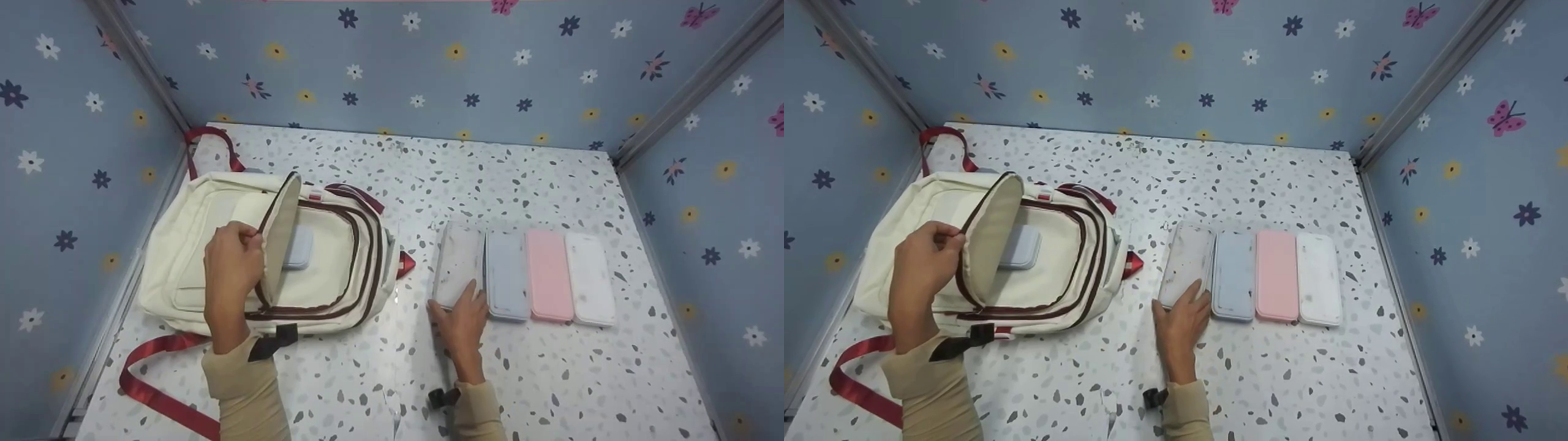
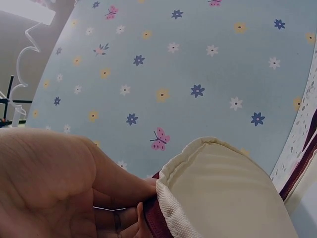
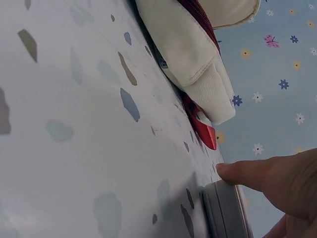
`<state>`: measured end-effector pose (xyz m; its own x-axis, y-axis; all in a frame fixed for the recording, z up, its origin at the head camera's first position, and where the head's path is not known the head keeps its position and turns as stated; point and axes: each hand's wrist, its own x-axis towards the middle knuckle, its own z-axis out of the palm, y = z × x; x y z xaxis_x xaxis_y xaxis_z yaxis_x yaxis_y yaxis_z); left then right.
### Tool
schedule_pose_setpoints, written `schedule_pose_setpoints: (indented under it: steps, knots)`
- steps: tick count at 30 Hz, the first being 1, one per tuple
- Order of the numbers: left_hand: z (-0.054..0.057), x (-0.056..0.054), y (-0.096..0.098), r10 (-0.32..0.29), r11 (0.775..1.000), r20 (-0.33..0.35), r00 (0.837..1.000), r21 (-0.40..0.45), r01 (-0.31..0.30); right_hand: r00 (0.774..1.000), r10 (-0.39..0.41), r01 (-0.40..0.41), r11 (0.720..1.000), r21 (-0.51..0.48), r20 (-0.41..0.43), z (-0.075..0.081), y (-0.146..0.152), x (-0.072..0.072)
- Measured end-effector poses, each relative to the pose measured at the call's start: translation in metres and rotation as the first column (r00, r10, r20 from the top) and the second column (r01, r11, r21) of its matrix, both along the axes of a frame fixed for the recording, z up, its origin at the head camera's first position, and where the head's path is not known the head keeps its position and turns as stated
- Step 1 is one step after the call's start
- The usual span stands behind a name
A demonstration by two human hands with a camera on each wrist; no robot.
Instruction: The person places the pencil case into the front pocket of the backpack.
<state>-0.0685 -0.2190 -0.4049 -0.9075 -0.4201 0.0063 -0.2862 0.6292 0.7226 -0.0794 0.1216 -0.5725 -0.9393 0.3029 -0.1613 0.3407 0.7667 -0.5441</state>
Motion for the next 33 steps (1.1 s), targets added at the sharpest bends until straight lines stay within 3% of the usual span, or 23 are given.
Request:
schedule_pose_setpoints:
  steps: [7, 15, 23, 33]
  knots:
    - [0.0, -0.001, -0.001, 0.003, 1.0, 0.017, 1.0, -0.003, -0.003, 1.0, -0.009, 0.008, 0.999, -0.046, -0.008, 0.002, 0.005, -0.001]
    - [0.001, -0.001, -0.001, 0.003, 1.0, 0.019, 1.0, 0.008, -0.003, 0.992, 0.019, -0.029, 0.996, -0.081, -0.122, 0.006, 0.013, -0.004]
    - [0.002, 0.0, 0.0, -0.002, 1.0, 0.012, 1.0, 0.009, 0.002, 0.968, 0.034, -0.077, 0.983, -0.168, -0.248, 0.01, 0.021, -0.006]
    - [0.002, -0.001, 0.001, 0.002, 1.0, 0.019, 1.0, 0.007, -0.002, 0.96, 0.037, -0.098, 0.973, -0.21, -0.277, 0.019, 0.031, -0.009]
